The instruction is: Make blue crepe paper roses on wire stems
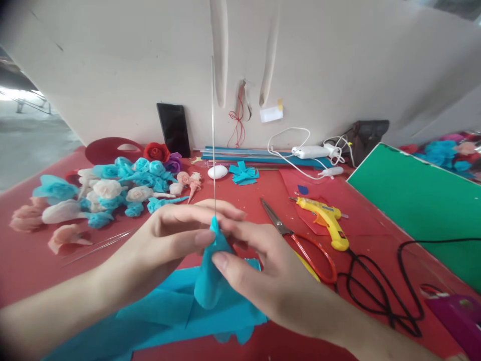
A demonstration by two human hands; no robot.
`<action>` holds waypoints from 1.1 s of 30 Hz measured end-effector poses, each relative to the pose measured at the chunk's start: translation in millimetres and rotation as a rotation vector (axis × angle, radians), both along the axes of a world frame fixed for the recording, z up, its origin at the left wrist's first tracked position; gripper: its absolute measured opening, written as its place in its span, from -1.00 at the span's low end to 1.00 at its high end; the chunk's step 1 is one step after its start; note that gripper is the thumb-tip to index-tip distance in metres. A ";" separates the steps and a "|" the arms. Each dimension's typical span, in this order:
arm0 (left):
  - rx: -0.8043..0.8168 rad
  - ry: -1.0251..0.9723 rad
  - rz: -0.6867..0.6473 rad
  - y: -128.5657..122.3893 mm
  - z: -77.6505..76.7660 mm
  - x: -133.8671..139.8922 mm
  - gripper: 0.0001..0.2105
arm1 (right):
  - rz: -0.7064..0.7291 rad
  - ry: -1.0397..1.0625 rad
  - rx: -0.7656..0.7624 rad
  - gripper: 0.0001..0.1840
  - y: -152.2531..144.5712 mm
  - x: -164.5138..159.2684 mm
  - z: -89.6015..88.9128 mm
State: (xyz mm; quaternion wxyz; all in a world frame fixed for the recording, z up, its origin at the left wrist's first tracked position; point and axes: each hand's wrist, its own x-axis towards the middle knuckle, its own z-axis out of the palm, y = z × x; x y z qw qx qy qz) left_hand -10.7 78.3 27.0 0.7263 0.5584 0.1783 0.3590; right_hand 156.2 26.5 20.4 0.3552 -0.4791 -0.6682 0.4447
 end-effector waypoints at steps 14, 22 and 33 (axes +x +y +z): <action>0.314 0.219 0.268 -3.0 5.3 -0.1 -0.88 | -0.020 0.079 0.029 -0.73 5.7 -8.4 6.3; 0.284 0.183 0.235 -3.7 3.2 -1.2 -0.88 | -0.051 0.093 0.025 -0.75 6.0 -6.2 4.7; 0.072 0.033 0.091 -0.9 0.6 1.1 -0.89 | 0.071 0.231 -0.049 -0.74 2.6 -2.5 2.0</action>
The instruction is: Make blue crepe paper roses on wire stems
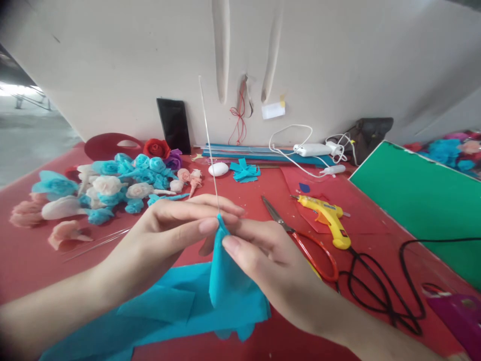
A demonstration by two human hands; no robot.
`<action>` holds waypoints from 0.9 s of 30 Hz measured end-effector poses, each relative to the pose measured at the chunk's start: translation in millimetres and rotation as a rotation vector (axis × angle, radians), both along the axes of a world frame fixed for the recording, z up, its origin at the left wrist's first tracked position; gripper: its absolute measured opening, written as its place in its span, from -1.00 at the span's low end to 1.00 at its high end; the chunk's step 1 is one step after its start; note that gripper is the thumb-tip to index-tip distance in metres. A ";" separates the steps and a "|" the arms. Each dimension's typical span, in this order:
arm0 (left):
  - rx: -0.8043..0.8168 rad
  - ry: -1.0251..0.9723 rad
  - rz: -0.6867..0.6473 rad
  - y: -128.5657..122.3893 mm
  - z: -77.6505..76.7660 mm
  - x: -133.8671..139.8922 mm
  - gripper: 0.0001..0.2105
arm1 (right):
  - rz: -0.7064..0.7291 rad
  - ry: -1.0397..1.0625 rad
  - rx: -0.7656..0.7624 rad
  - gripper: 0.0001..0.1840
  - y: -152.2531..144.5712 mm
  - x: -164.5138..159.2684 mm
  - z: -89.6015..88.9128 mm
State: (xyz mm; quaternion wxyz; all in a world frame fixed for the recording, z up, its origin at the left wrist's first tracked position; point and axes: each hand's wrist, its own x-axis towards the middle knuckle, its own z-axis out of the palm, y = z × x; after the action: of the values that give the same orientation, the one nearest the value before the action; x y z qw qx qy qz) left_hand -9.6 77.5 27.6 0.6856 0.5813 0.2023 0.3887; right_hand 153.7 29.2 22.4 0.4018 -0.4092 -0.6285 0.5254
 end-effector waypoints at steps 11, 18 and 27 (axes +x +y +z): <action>-0.015 -0.010 -0.045 1.1 -2.7 -1.5 -0.86 | -0.021 -0.062 -0.011 -0.73 -0.4 0.1 1.3; -0.027 0.007 -0.036 0.1 -2.5 -2.6 -0.89 | 0.007 -0.046 -0.038 -0.78 1.0 -1.5 -1.8; -0.006 0.023 -0.030 2.2 -2.2 -2.9 -0.84 | 0.015 -0.008 -0.082 -0.72 -0.4 -0.1 -2.4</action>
State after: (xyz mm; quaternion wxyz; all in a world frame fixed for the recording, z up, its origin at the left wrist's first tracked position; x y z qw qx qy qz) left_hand -12.5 79.6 25.3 0.6906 0.5868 0.2027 0.3710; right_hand 153.6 28.8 20.0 0.3783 -0.4229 -0.6110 0.5520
